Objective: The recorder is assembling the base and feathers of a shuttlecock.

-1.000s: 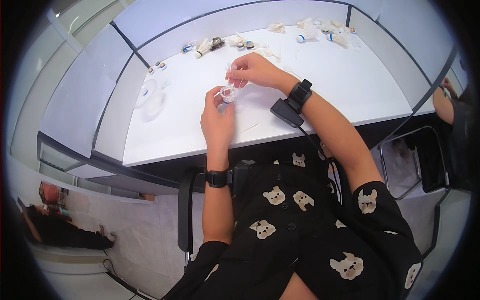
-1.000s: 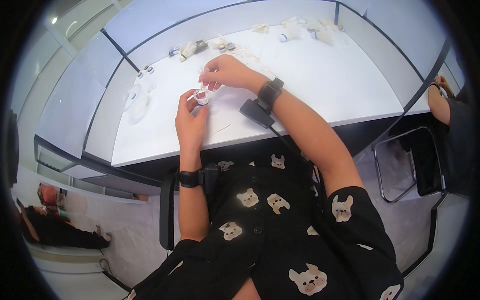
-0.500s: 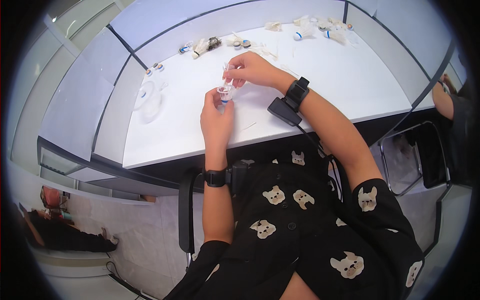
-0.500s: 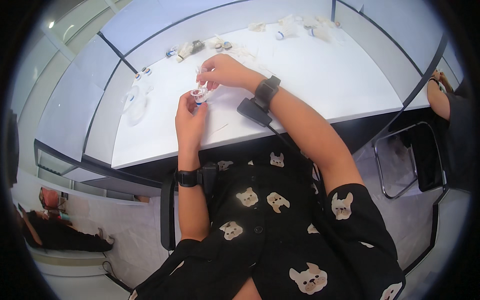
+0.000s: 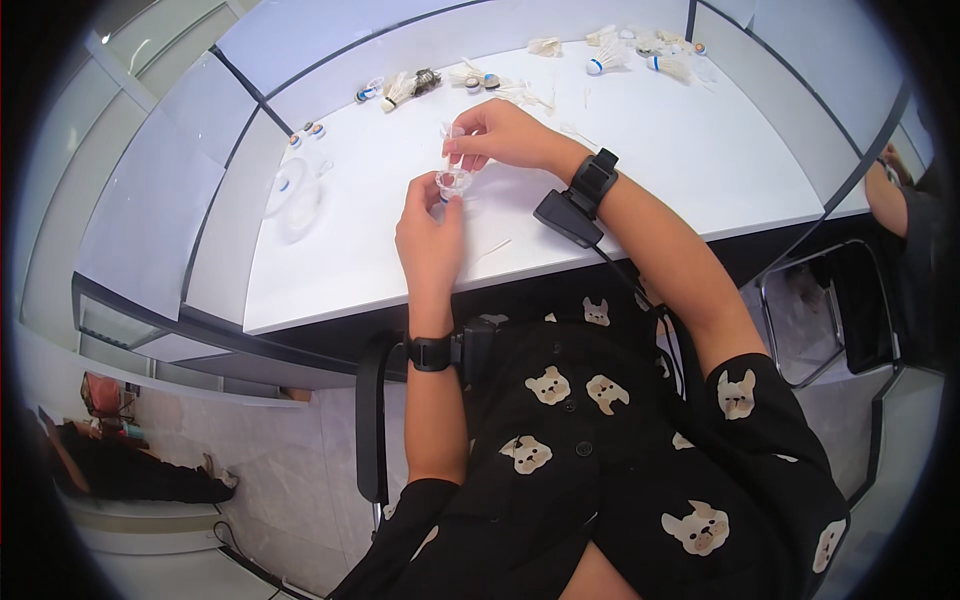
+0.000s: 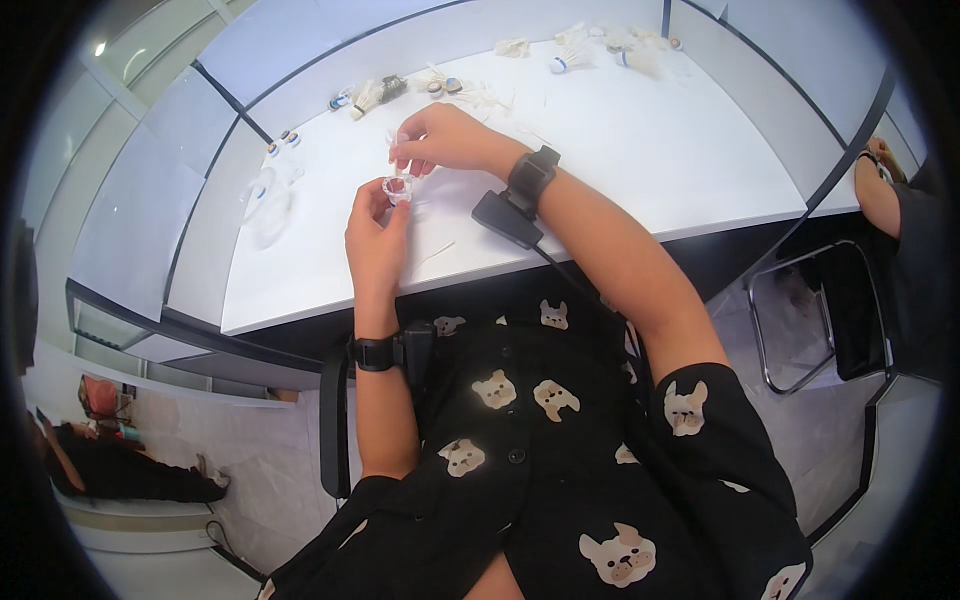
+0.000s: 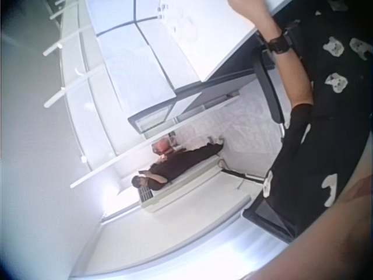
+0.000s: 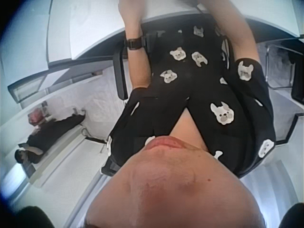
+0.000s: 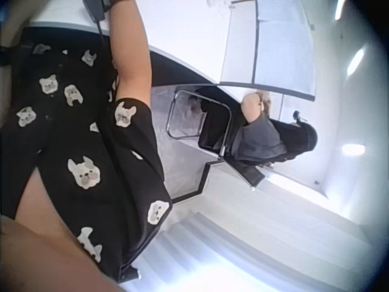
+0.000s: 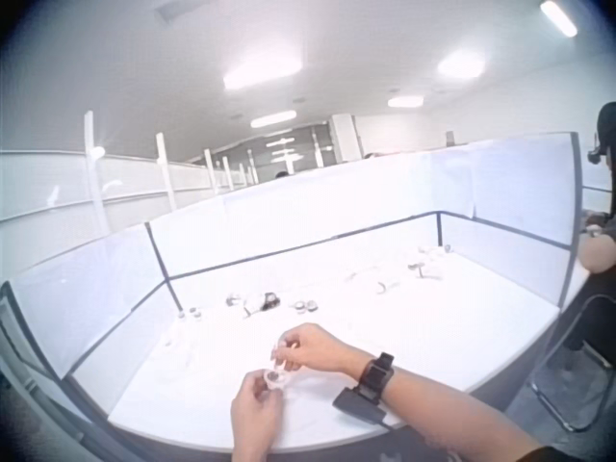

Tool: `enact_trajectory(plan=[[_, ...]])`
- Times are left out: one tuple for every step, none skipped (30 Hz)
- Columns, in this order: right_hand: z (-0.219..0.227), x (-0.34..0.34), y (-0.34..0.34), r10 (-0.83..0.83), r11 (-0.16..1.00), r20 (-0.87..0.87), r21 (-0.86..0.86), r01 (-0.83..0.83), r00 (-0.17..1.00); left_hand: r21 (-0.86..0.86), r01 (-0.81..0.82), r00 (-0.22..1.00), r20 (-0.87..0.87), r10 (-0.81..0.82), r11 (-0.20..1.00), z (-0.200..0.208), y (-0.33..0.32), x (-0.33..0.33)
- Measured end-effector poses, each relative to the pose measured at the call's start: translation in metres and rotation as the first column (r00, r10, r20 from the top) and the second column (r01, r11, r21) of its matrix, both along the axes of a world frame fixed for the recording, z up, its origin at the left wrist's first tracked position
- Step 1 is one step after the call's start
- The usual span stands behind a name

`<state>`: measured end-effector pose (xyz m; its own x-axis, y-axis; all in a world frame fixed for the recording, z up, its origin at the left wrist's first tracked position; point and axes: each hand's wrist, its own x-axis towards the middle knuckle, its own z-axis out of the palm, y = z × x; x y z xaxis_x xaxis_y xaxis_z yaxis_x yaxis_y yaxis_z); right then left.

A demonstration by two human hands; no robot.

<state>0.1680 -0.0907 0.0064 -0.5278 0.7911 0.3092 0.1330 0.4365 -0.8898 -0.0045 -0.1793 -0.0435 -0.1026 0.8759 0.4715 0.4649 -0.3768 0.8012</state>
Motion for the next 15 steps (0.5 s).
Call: enact_trajectory(plan=[[0.0005, -0.0001, -0.0004, -0.005, 1.000, 0.009, 0.009, 0.005, 1.000, -0.017, -0.010, 1.000, 0.011, 0.011, 1.000, 0.0017, -0.0015, 0.0008], [0.0009, -0.0002, -0.0007, -0.009, 1.000, 0.018, 0.018, 0.009, 1.000, -0.018, -0.011, 1.000, 0.011, 0.011, 1.000, 0.0026, -0.0014, 0.0008], [0.0010, 0.0000, -0.0009, -0.011, 1.000, 0.017, 0.016, 0.010, 1.000, -0.021, -0.008, 1.000, 0.009, 0.008, 1.000, 0.0033, -0.0013, 0.0004], [0.0012, 0.0004, -0.0003, -0.007, 1.000, 0.018, 0.013, 0.007, 1.000, -0.024, -0.005, 1.000, 0.008, 0.005, 1.000, 0.0035, -0.0013, 0.0000], [0.0013, 0.0006, -0.0004, -0.003, 1.000, 0.019, 0.010, 0.003, 1.000, -0.026, -0.003, 1.000, 0.008, 0.003, 1.000, 0.0023, -0.0012, -0.0004], [0.0020, 0.0003, -0.0010, -0.003, 1.000, 0.020, 0.009, 0.003, 1.000, -0.017, -0.007, 1.000, 0.012, 0.007, 1.000, 0.0005, -0.0006, -0.0008], [0.0027, -0.0001, -0.0019, -0.004, 1.000, 0.020, 0.011, 0.004, 1.000, -0.008, -0.011, 1.000, 0.016, 0.011, 1.000, -0.0005, -0.0002, -0.0011], [0.0030, -0.0005, -0.0025, -0.005, 1.000, 0.020, 0.013, 0.005, 1.000, -0.009, -0.011, 1.000, 0.017, 0.012, 1.000, -0.0001, 0.0000, -0.0014], [0.0024, -0.0003, -0.0023, -0.007, 1.000, 0.020, 0.012, 0.006, 1.000, -0.018, -0.010, 1.000, 0.016, 0.010, 1.000, 0.0008, 0.0001, -0.0013], [0.0018, 0.0000, -0.0015, -0.004, 1.000, 0.017, 0.013, 0.004, 1.000, -0.027, -0.009, 1.000, 0.015, 0.009, 1.000, 0.0017, -0.0004, -0.0010], [0.0011, 0.0002, -0.0007, -0.001, 1.000, 0.013, 0.013, 0.001, 1.000, -0.028, -0.008, 1.000, 0.015, 0.008, 1.000, 0.0031, -0.0017, -0.0001], [0.0007, 0.0003, 0.0002, -0.001, 1.000, 0.014, 0.013, 0.001, 1.000, -0.031, 0.013, 0.999, 0.043, -0.012, 0.999, 0.0051, -0.0031, 0.0012], [0.0002, 0.0002, 0.0012, 0.016, 1.000, 0.096, 0.007, -0.016, 0.995, -0.033, 0.033, 0.997, 0.071, -0.031, 0.999, 0.0060, -0.0039, 0.0019], [-0.0005, -0.0002, 0.0018, 0.033, 0.999, 0.177, 0.000, -0.033, 0.984, -0.033, 0.033, 0.997, 0.072, -0.031, 0.999, 0.0054, -0.0032, 0.0019], [-0.0013, -0.0014, 0.0011, 0.033, 0.999, 0.177, -0.002, -0.033, 0.984, -0.040, 0.036, 0.996, 0.086, -0.032, 0.999, 0.0041, -0.0020, 0.0011]])
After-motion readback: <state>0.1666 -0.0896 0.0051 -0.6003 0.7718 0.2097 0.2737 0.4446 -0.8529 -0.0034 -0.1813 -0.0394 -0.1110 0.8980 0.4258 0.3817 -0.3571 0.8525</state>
